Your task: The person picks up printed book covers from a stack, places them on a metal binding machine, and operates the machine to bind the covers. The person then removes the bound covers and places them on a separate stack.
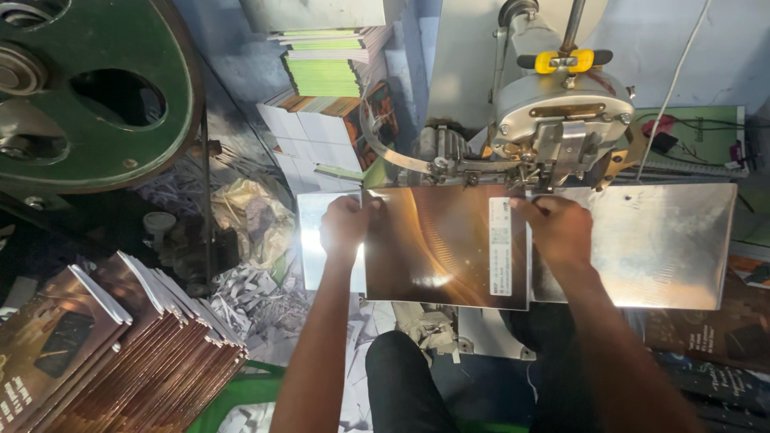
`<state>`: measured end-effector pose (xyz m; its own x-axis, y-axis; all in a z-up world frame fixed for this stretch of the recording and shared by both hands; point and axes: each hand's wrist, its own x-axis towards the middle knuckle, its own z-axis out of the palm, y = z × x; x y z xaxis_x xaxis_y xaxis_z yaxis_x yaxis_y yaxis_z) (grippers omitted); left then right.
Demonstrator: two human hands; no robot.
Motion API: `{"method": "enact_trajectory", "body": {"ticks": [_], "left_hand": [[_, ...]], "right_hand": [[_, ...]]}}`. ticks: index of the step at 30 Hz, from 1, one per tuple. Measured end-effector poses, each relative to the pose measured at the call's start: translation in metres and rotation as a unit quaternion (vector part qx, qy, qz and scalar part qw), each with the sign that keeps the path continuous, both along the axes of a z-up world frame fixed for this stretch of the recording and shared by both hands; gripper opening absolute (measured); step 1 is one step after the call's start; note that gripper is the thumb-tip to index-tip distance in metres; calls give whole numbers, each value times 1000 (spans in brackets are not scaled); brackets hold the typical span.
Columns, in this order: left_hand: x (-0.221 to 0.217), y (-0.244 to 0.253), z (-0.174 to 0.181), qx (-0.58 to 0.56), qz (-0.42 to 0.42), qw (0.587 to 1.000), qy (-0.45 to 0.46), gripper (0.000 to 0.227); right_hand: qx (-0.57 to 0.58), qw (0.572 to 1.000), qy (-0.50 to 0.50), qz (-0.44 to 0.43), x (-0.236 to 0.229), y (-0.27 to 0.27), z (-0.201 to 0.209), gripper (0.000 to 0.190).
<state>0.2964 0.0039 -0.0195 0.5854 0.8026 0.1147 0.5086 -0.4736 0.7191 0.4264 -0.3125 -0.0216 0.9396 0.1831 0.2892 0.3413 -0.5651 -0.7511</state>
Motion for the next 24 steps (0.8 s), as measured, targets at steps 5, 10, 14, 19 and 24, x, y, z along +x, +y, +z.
{"method": "enact_trajectory", "body": {"ticks": [5, 10, 14, 19, 24], "left_hand": [[7, -23, 6, -12, -32, 999, 4, 37], [12, -43, 5, -18, -44, 998, -32, 36], [20, -53, 4, 1, -46, 999, -17, 39], [25, -62, 2, -9, -52, 998, -31, 36], [29, -70, 3, 6, -40, 999, -21, 41]], "right_hand": [[-9, 1000, 4, -22, 5, -22, -2, 43], [-17, 999, -37, -26, 7, -40, 1, 42], [-69, 995, -42, -61, 9, -53, 3, 45], [-150, 943, -297, -8, 17, -67, -7, 53], [-154, 924, -342, 71, 27, -79, -18, 51]]}}
